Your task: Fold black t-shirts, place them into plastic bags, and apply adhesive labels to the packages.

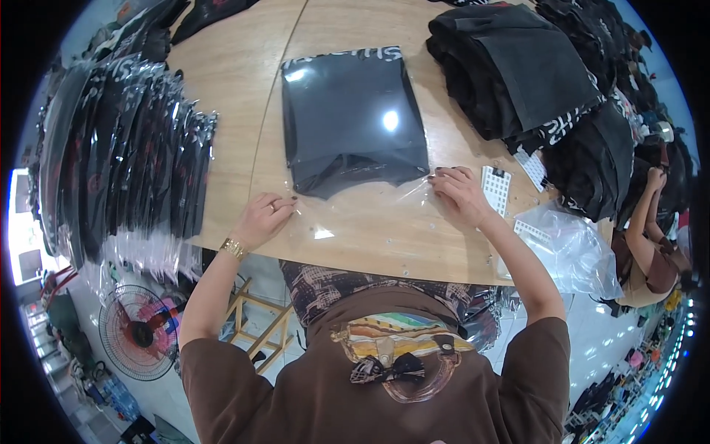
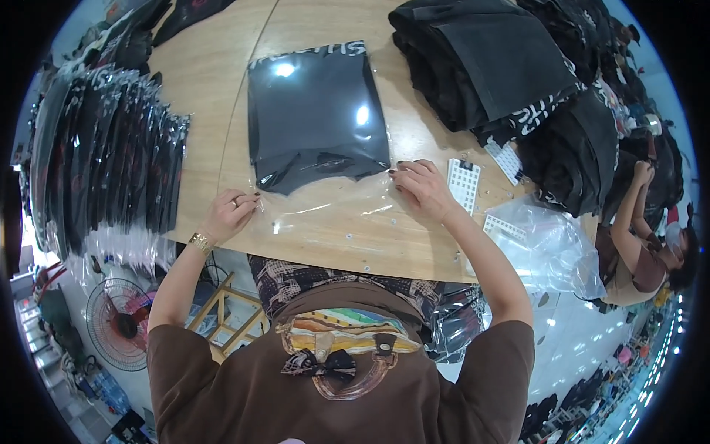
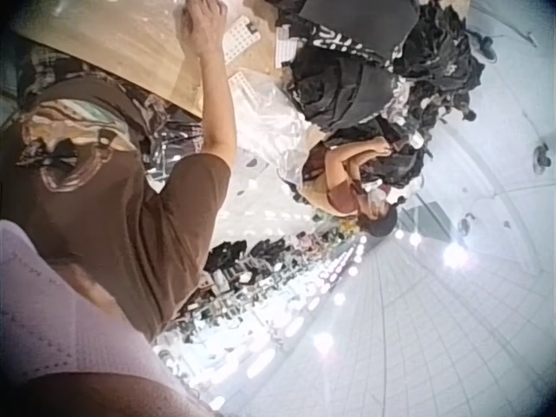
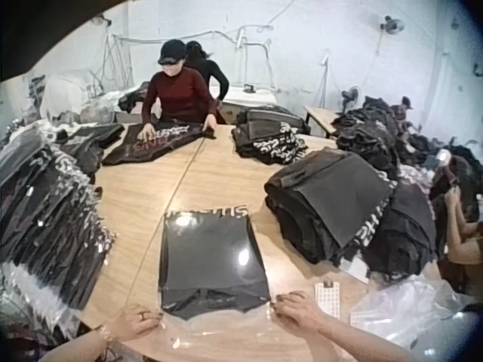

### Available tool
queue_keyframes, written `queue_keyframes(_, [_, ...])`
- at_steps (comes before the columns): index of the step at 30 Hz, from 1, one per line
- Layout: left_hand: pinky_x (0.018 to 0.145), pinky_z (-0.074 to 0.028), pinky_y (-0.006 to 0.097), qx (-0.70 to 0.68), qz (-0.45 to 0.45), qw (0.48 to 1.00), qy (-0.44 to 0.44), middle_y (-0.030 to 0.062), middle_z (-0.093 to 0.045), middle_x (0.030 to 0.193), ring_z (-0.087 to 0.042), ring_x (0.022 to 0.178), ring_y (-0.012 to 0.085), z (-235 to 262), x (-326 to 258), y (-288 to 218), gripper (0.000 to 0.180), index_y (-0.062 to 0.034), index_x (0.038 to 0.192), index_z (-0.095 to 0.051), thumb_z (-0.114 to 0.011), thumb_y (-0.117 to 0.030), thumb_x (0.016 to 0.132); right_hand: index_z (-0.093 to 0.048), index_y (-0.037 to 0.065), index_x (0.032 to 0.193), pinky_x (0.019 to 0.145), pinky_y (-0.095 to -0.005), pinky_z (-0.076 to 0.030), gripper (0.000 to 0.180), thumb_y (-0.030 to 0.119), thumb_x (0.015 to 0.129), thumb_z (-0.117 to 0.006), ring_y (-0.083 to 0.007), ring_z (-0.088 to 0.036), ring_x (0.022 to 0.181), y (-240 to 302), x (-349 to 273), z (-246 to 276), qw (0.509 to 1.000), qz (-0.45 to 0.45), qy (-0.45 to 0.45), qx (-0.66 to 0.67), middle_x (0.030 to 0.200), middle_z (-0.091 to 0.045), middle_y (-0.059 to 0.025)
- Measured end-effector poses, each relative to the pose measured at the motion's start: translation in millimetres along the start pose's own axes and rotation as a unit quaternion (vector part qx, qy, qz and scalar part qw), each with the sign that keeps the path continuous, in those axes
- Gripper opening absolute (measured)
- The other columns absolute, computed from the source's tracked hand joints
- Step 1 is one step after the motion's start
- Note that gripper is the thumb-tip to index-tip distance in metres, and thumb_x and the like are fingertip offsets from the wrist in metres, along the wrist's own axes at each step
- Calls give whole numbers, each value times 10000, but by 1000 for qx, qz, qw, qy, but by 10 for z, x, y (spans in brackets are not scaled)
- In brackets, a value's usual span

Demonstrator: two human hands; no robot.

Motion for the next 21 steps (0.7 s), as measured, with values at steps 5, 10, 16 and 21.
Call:
queue_keyframes(5, [635, -459, 301, -96, 188, 977, -23, 44, -633, 837, -558, 706, 186, -81, -102, 103, 106, -70, 875, -596, -595, -61, 769, -614, 88, 894, 881, -381, -372, 139, 92, 767, -557, -255, -509, 1035, -67, 29, 25, 989, -123, -20, 82, 1010, -596, -92])
queue_keyframes(10, [532, -402, 236, -345, 445, 824, -56, -4, -601, 720, -494, 596, 78, -260, -118, 136, 96, -50, 828, -589, -529, -114, 867, -634, 78, 866, 862, -365, -382, 148, 147, 793, -525, -290, -490, 1020, -376, 44, -93, 943, -273, -36, 185, 950, -599, -129])
queue_keyframes(16, [475, -338, 197, -435, 490, 751, -80, -43, -545, 633, -444, 559, 15, -418, -187, 276, 171, -34, 762, -574, -518, -146, 879, -608, -21, 779, 738, -287, -447, 181, 133, 800, -517, -182, -602, 794, -528, 242, -202, 874, -382, 63, 292, 795, -622, -120])
queue_keyframes(21, [479, -344, 195, -419, 484, 763, -87, -28, -526, 586, -449, 532, 29, -572, -210, 461, 188, -25, 726, -572, -527, -147, 862, -683, 45, 781, 749, -340, -488, 244, 213, 728, -513, -263, -645, 757, -600, 326, -242, 864, -441, 98, 223, 721, -664, -122])
Point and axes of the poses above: each hand's wrist, its own x-axis towards the middle knuckle, its own z-axis out of the back of the hand, y = z × x, the point moved 4 cm from there along x, towards the middle knuckle
